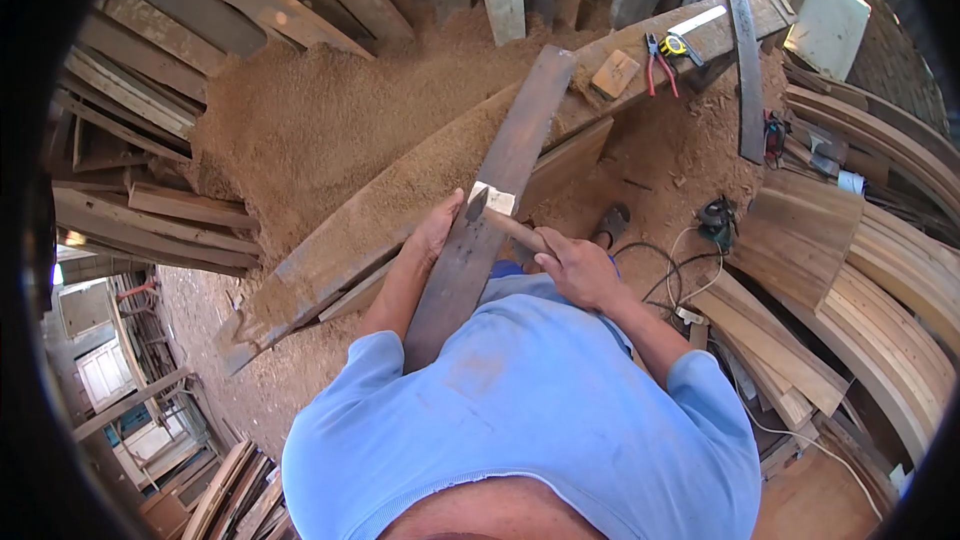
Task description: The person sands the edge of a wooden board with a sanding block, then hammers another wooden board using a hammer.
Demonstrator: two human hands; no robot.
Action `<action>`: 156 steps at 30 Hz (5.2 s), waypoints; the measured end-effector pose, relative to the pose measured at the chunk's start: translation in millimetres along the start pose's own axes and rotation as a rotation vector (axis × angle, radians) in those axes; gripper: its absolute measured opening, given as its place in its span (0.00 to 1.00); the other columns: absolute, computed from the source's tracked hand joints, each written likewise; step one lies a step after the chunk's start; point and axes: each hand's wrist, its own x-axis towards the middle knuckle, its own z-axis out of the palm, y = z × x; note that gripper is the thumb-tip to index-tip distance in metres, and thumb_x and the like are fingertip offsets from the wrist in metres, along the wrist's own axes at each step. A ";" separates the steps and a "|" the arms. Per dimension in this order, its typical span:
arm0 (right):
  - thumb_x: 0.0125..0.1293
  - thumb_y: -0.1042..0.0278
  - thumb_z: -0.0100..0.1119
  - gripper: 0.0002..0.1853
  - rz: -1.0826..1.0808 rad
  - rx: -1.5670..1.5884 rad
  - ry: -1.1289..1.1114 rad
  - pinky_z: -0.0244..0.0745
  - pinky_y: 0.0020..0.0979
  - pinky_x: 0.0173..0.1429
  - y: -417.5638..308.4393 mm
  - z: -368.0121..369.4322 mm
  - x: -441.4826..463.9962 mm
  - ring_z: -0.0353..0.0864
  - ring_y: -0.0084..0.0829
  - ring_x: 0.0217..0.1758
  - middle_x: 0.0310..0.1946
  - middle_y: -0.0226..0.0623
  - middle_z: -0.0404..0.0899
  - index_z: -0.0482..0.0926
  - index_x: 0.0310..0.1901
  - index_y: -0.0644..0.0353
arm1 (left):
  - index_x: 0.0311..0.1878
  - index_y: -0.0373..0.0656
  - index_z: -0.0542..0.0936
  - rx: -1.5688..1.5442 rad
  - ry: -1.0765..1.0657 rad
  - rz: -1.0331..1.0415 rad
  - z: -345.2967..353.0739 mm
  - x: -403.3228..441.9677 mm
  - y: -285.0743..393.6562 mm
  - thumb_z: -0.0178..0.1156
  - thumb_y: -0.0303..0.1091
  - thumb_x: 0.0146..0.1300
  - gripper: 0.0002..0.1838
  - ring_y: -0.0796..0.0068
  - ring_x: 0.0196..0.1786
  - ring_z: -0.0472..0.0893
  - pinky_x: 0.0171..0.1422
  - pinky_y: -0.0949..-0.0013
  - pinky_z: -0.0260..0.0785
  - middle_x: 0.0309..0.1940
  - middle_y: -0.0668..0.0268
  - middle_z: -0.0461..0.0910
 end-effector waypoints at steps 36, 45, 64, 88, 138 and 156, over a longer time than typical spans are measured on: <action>0.69 0.56 0.57 0.17 0.001 0.200 0.132 0.74 0.53 0.39 -23.7 1.6 1.6 0.80 0.61 0.34 0.27 0.59 0.79 0.71 0.39 0.65 | 0.61 0.31 0.75 0.115 0.017 0.011 8.4 -12.8 3.3 0.30 0.67 0.74 0.44 0.62 0.49 0.84 0.60 0.62 0.74 0.50 0.53 0.84; 0.70 0.59 0.57 0.15 0.021 -0.027 0.079 0.73 0.48 0.36 -14.9 -6.2 0.6 0.79 0.60 0.30 0.24 0.57 0.78 0.71 0.38 0.64 | 0.60 0.29 0.75 0.187 0.115 0.055 34.7 -31.2 6.4 0.31 0.69 0.72 0.46 0.61 0.48 0.85 0.60 0.61 0.75 0.51 0.51 0.83; 0.70 0.58 0.56 0.16 0.120 -0.267 -0.219 0.71 0.54 0.38 -9.5 0.4 10.2 0.79 0.61 0.33 0.27 0.59 0.78 0.70 0.37 0.65 | 0.61 0.26 0.73 0.347 0.185 0.066 10.6 -20.7 2.4 0.24 0.72 0.71 0.52 0.60 0.51 0.84 0.62 0.59 0.74 0.53 0.49 0.82; 0.67 0.61 0.59 0.16 -0.080 -0.064 -0.088 0.75 0.47 0.41 -22.3 -18.3 -24.2 0.82 0.54 0.36 0.31 0.51 0.80 0.74 0.51 0.61 | 0.64 0.37 0.74 0.103 -0.021 0.169 26.4 -51.4 -4.6 0.57 0.38 0.71 0.23 0.67 0.51 0.83 0.58 0.64 0.76 0.54 0.59 0.82; 0.66 0.48 0.61 0.22 0.086 -0.154 -0.162 0.73 0.50 0.39 41.0 14.7 1.7 0.79 0.57 0.33 0.26 0.55 0.78 0.74 0.32 0.62 | 0.67 0.36 0.70 0.361 -0.095 0.208 6.7 -48.7 -7.0 0.64 0.41 0.64 0.31 0.66 0.57 0.80 0.65 0.62 0.71 0.58 0.58 0.79; 0.62 0.66 0.55 0.26 0.532 -0.199 0.414 0.72 0.53 0.60 168.1 38.7 167.0 0.73 0.58 0.59 0.54 0.52 0.73 0.69 0.63 0.52 | 0.67 0.38 0.71 0.535 0.101 0.318 -11.6 -105.5 -11.1 0.69 0.28 0.54 0.35 0.71 0.58 0.78 0.66 0.63 0.69 0.57 0.64 0.79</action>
